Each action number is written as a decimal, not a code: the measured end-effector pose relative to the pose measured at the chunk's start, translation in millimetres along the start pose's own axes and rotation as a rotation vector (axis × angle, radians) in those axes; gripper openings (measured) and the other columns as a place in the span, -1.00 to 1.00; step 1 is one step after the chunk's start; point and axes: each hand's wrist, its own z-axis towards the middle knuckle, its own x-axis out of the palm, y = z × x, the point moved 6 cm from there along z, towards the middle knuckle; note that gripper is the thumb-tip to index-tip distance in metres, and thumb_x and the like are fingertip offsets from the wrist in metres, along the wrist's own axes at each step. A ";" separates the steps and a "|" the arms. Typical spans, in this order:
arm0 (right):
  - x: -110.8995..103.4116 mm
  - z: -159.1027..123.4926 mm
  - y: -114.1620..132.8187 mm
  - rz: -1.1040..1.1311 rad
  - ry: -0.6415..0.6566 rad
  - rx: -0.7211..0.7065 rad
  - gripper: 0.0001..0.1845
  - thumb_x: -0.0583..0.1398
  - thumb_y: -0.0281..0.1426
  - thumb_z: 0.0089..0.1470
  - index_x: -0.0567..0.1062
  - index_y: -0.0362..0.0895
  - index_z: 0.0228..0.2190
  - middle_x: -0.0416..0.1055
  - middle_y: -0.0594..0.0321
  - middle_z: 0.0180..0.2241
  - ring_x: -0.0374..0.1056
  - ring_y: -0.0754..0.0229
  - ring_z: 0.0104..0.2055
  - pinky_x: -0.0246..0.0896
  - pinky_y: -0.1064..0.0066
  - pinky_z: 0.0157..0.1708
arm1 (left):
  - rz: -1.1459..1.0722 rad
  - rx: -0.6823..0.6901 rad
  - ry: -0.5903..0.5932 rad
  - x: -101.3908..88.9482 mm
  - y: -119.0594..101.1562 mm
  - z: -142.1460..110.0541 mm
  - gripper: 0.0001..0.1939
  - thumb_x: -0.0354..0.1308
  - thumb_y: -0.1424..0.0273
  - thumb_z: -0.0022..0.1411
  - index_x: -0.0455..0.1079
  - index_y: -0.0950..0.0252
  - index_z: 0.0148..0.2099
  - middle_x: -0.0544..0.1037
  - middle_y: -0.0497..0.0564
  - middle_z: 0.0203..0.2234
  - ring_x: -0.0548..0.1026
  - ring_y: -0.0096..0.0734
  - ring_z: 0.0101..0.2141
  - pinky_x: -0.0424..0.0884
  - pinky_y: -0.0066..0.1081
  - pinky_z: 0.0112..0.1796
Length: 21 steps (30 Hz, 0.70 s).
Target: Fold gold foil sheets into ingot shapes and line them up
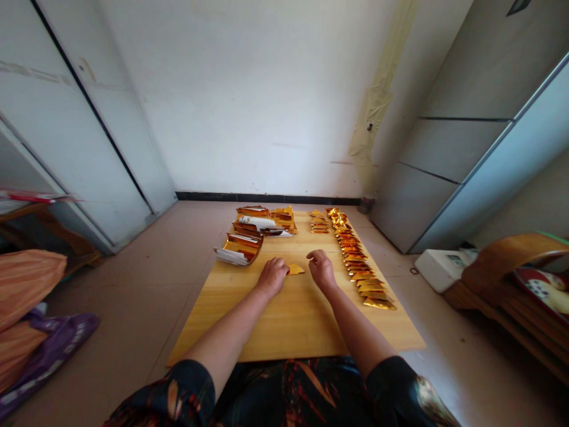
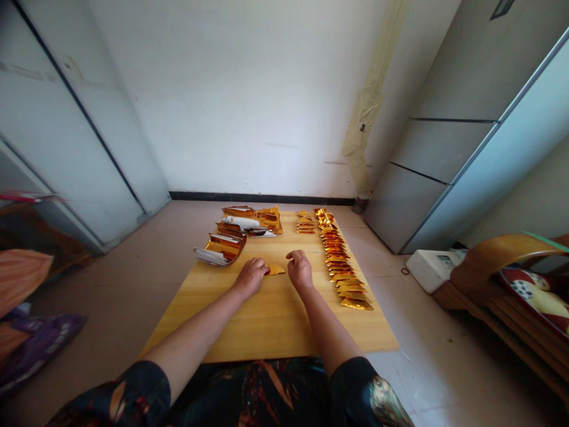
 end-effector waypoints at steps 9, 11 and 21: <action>34.2 2.8 14.9 -0.174 0.384 0.036 -0.78 0.07 -0.55 -0.02 0.51 -0.13 -0.41 0.51 0.21 -0.36 0.36 0.23 -0.31 0.12 0.52 -0.33 | 0.013 -0.018 0.015 1.7 0.2 1.6 -0.72 -0.05 0.42 0.28 0.51 0.29 -0.20 0.44 0.11 -0.28 0.33 -0.24 -0.17 0.22 -0.32 -0.21; 33.0 2.7 16.5 -0.239 0.447 -0.006 -0.78 0.08 -0.52 0.01 0.53 -0.12 -0.38 0.52 0.20 -0.31 0.37 0.23 -0.26 0.11 0.52 -0.30 | 0.013 -0.019 0.009 3.1 1.4 2.2 -0.72 -0.05 0.43 0.28 0.51 0.29 -0.20 0.44 0.10 -0.29 0.33 -0.25 -0.18 0.22 -0.33 -0.21; 32.4 0.0 26.6 -0.363 0.535 0.044 -0.75 0.09 -0.51 0.04 0.55 -0.11 -0.30 0.49 0.14 -0.18 0.38 0.19 -0.14 0.16 0.50 -0.21 | -0.061 0.150 -0.095 -1.2 11.3 -20.5 -0.74 0.01 0.47 0.26 0.48 0.18 -0.10 0.52 0.03 -0.25 0.39 -0.32 -0.17 0.22 -0.31 -0.17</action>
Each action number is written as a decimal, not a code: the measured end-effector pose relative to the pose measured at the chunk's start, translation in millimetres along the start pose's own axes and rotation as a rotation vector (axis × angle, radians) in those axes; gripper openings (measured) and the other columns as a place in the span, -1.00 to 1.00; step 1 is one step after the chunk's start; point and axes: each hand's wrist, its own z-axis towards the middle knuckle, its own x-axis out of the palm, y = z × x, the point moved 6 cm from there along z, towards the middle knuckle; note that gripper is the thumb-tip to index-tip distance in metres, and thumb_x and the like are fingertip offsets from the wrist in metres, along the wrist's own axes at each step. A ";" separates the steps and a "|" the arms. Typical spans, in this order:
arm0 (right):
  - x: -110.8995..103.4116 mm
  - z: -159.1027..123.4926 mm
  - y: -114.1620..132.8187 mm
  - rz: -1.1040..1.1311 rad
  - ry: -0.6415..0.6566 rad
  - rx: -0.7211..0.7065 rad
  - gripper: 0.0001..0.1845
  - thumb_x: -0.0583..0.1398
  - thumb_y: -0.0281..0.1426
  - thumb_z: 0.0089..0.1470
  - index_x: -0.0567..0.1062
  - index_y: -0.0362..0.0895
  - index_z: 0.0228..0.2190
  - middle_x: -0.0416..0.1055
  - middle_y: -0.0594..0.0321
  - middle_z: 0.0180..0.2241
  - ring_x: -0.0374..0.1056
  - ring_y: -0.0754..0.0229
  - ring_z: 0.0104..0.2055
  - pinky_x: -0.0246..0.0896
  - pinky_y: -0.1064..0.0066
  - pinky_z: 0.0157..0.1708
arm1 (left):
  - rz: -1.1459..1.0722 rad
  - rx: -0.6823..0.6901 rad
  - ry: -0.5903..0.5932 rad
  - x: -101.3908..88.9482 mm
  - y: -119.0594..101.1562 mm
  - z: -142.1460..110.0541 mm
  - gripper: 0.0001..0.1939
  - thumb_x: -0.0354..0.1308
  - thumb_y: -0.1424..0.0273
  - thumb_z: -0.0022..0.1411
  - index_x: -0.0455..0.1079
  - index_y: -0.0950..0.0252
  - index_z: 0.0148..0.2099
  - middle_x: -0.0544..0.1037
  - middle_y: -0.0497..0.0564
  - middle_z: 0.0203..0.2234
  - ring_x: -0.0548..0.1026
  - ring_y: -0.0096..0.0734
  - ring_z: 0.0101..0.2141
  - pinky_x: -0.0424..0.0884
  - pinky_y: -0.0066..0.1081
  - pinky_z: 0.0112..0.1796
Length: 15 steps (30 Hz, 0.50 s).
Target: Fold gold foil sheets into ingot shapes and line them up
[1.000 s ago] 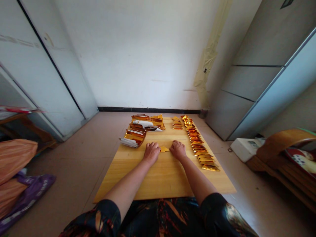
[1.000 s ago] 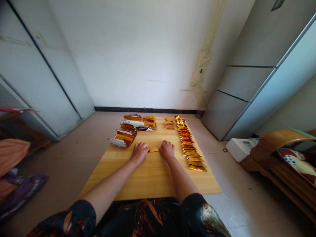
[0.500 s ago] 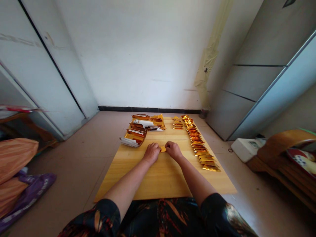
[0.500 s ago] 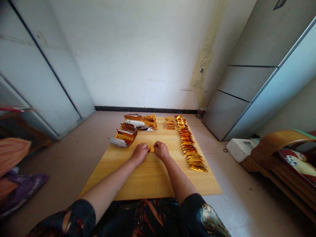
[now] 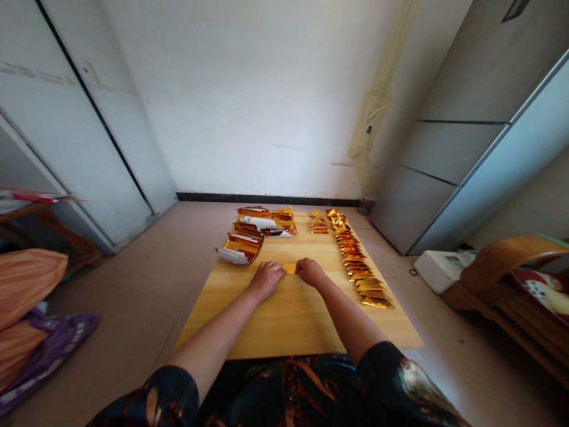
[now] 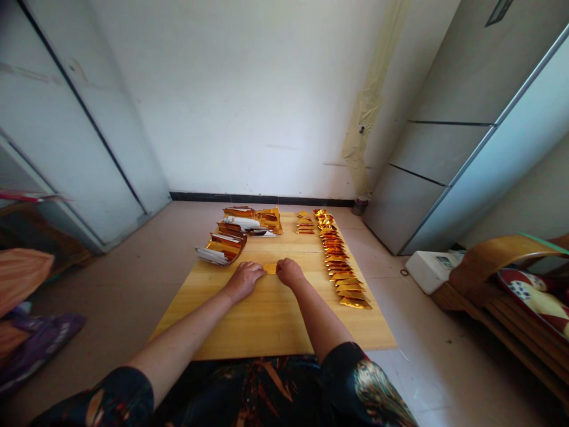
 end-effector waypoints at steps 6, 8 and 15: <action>0.2 6.7 4.5 -0.034 0.051 0.089 -0.73 0.13 -0.40 0.02 0.55 -0.14 -0.25 0.49 0.04 -0.16 0.40 0.06 -0.11 0.22 0.38 -0.21 | -0.018 -0.082 -0.029 -5.5 6.2 -6.4 -0.69 -0.02 0.51 0.24 0.50 0.11 -0.13 0.55 -0.02 -0.16 0.39 -0.32 -0.12 0.18 -0.27 -0.15; 0.5 8.8 6.0 -0.027 0.083 0.105 -0.71 0.15 -0.32 0.00 0.55 -0.14 -0.24 0.49 0.03 -0.15 0.39 0.05 -0.09 0.23 0.37 -0.19 | -0.035 -0.107 -0.031 -6.6 6.8 -6.8 -0.69 -0.02 0.52 0.23 0.51 0.12 -0.16 0.56 -0.02 -0.16 0.39 -0.33 -0.12 0.17 -0.27 -0.14; -2.6 3.8 13.5 -0.058 0.071 0.204 -0.44 0.19 -0.04 -0.05 0.49 -0.18 -0.12 0.43 -0.06 -0.07 0.37 -0.03 -0.03 0.26 0.27 -0.14 | 0.002 -0.114 -0.018 -11.2 0.2 -6.1 -0.72 -0.02 0.48 0.25 0.51 0.16 -0.20 0.56 0.02 -0.22 0.38 -0.30 -0.15 0.15 -0.26 -0.16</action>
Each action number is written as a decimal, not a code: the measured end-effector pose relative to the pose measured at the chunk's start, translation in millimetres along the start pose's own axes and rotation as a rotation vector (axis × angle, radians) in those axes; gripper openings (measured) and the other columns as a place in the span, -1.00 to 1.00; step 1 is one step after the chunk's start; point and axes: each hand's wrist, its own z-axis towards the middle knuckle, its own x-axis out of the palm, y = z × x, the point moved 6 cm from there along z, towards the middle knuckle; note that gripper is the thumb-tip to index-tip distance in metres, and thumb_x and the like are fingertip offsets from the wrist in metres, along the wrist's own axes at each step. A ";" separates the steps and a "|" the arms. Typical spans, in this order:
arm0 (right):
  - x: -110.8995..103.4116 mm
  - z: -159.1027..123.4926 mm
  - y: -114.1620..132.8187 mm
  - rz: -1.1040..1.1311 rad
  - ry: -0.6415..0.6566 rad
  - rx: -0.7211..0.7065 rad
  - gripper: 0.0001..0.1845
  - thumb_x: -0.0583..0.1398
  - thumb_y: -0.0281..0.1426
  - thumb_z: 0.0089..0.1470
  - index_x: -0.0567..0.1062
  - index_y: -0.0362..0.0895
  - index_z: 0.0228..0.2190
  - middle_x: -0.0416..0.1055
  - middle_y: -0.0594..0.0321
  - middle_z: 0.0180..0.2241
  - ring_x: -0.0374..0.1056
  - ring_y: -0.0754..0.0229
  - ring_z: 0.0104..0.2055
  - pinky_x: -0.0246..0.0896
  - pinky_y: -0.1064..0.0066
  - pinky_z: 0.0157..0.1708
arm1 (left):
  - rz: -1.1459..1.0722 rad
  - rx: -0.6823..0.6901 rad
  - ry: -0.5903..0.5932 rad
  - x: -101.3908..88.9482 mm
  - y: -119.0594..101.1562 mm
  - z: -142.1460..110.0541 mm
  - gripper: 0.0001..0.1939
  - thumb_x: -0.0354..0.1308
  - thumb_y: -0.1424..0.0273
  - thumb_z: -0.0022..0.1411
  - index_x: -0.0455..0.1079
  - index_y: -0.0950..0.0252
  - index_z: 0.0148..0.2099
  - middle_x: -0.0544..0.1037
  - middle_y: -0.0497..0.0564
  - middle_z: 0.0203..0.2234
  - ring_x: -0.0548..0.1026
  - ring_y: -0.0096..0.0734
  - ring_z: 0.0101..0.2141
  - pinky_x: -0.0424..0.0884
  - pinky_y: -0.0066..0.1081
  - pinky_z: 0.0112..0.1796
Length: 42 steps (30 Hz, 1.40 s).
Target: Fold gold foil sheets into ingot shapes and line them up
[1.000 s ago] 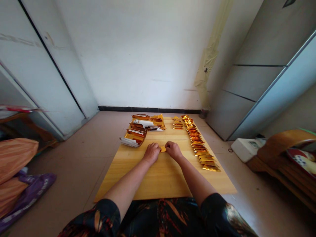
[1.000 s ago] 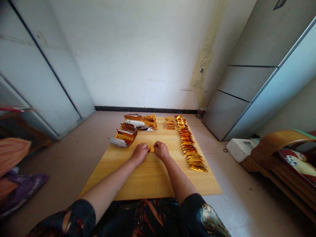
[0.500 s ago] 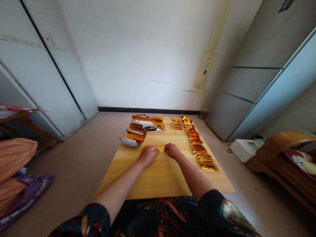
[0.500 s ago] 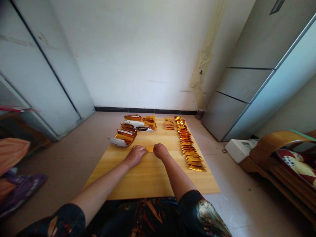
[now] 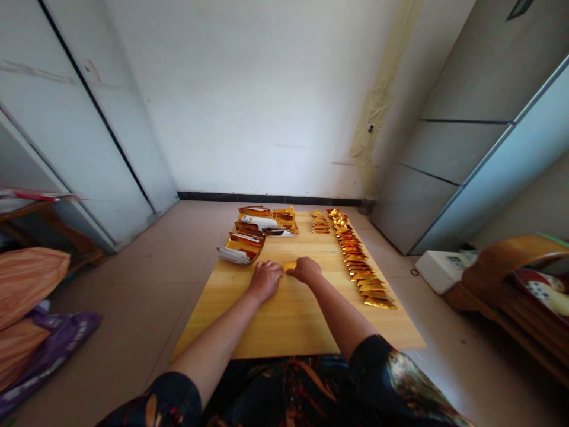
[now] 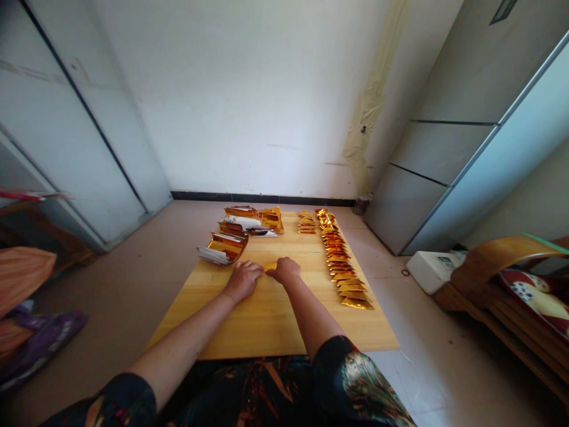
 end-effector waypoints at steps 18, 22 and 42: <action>-3.3 13.2 -9.1 0.144 0.092 0.138 -0.44 0.37 -0.21 -0.23 0.49 -0.13 -0.13 0.44 0.01 -0.06 0.38 0.01 -0.04 0.31 0.30 -0.16 | -0.053 -0.072 -0.004 0.7 0.9 -2.8 -0.70 -0.03 0.52 0.22 0.51 0.18 -0.18 0.57 0.03 -0.18 0.38 -0.30 -0.14 0.14 -0.22 -0.14; -1.8 16.2 -14.9 0.153 0.079 0.120 -0.58 0.37 -0.25 -0.22 0.53 -0.12 -0.25 0.48 0.08 -0.12 0.41 0.04 -0.09 0.32 0.36 -0.21 | -0.054 -0.063 -0.006 0.1 1.3 -3.1 -0.70 -0.02 0.53 0.20 0.51 0.17 -0.18 0.57 0.01 -0.17 0.38 -0.30 -0.13 0.14 -0.22 -0.15; -5.1 14.2 -45.7 0.168 -0.047 0.099 -0.80 0.33 -0.33 -0.20 0.56 -0.10 -0.41 0.54 0.18 -0.32 0.43 0.16 -0.29 0.18 0.51 -0.43 | -0.018 -0.057 -0.010 3.4 3.2 -3.5 -0.69 -0.02 0.53 0.19 0.51 0.14 -0.18 0.57 -0.01 -0.16 0.38 -0.29 -0.14 0.15 -0.21 -0.15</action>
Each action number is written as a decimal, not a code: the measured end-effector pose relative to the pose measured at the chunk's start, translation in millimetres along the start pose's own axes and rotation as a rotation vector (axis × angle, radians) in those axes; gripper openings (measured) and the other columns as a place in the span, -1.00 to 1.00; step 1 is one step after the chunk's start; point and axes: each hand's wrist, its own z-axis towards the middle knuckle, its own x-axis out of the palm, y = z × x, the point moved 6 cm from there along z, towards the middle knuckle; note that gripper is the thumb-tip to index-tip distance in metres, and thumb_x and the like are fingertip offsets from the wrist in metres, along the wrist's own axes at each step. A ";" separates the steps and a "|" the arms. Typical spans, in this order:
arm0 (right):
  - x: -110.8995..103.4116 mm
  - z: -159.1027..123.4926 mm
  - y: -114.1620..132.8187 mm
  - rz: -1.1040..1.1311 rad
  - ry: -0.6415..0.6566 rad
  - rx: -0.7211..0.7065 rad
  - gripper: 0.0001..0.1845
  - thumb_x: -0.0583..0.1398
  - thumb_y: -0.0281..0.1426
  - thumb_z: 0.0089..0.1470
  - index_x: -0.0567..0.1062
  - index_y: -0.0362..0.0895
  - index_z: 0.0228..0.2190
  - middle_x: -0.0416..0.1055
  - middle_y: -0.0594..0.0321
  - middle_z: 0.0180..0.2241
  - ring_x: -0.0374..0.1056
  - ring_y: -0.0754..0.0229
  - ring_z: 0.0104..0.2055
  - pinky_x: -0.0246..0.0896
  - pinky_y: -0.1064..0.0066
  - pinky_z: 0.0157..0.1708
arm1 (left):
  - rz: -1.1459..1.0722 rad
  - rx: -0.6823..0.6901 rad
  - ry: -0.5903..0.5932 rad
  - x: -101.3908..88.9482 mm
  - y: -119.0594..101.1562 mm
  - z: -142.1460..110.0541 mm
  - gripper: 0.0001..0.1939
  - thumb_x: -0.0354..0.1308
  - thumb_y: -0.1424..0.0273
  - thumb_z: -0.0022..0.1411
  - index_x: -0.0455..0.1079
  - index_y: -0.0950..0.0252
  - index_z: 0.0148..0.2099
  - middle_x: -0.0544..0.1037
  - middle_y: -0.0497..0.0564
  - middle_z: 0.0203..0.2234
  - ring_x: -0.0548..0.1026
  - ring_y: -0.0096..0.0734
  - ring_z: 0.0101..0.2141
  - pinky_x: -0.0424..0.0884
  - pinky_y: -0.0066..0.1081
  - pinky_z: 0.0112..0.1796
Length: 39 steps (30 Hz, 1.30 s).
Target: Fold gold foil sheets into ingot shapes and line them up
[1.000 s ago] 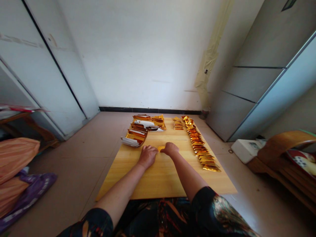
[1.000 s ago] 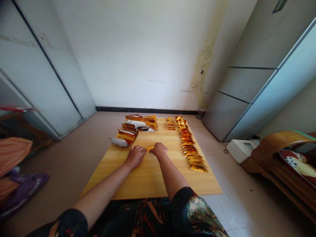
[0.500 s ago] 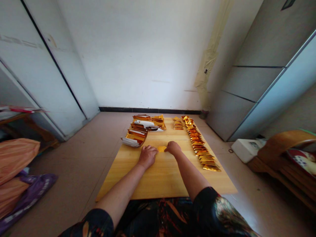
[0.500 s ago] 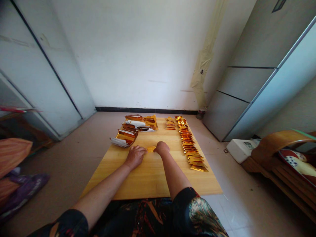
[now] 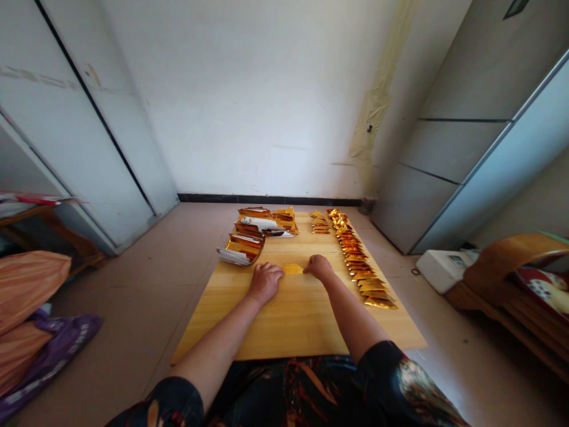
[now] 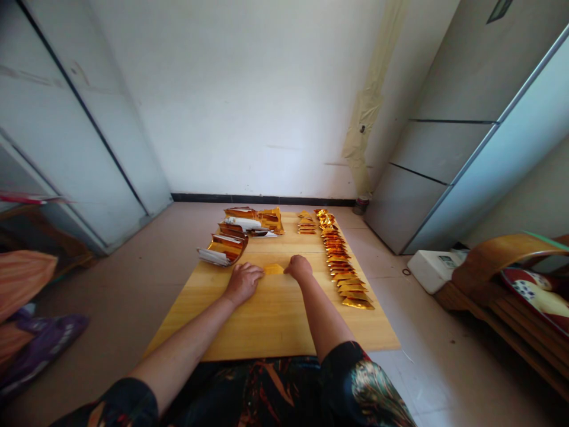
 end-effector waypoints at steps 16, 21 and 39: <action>-7.6 -8.4 21.3 0.529 -0.189 -0.292 -0.84 0.12 -0.54 -0.15 0.45 -0.15 -0.45 0.43 0.38 -0.49 0.29 0.33 -0.47 0.12 0.57 -0.47 | 0.003 0.011 -0.007 -3.6 -4.1 -0.1 -0.70 -0.02 0.52 0.21 0.52 0.15 -0.19 0.57 -0.02 -0.18 0.39 -0.28 -0.14 0.15 -0.22 -0.17; 21.7 -6.1 51.3 0.342 0.004 -0.282 -0.86 0.17 -0.59 -0.19 0.45 -0.14 -0.52 0.43 0.36 -0.49 0.29 0.33 -0.42 0.07 0.58 -0.47 | -0.065 -0.050 0.000 -3.3 2.0 1.9 -0.71 0.03 0.50 0.18 0.53 0.09 -0.21 0.57 -0.06 -0.20 0.39 -0.30 -0.13 0.17 -0.24 -0.13; 27.5 -1.3 59.6 0.101 0.048 -0.221 -0.81 0.30 -0.33 -0.16 0.47 -0.09 -0.41 0.47 0.29 -0.35 0.32 0.26 -0.34 -0.01 0.52 -0.48 | -0.088 -0.513 0.016 1.9 23.4 10.6 -0.91 0.15 0.38 0.08 0.46 0.17 -0.31 0.49 -0.04 -0.21 0.34 -0.25 -0.09 0.19 -0.27 -0.11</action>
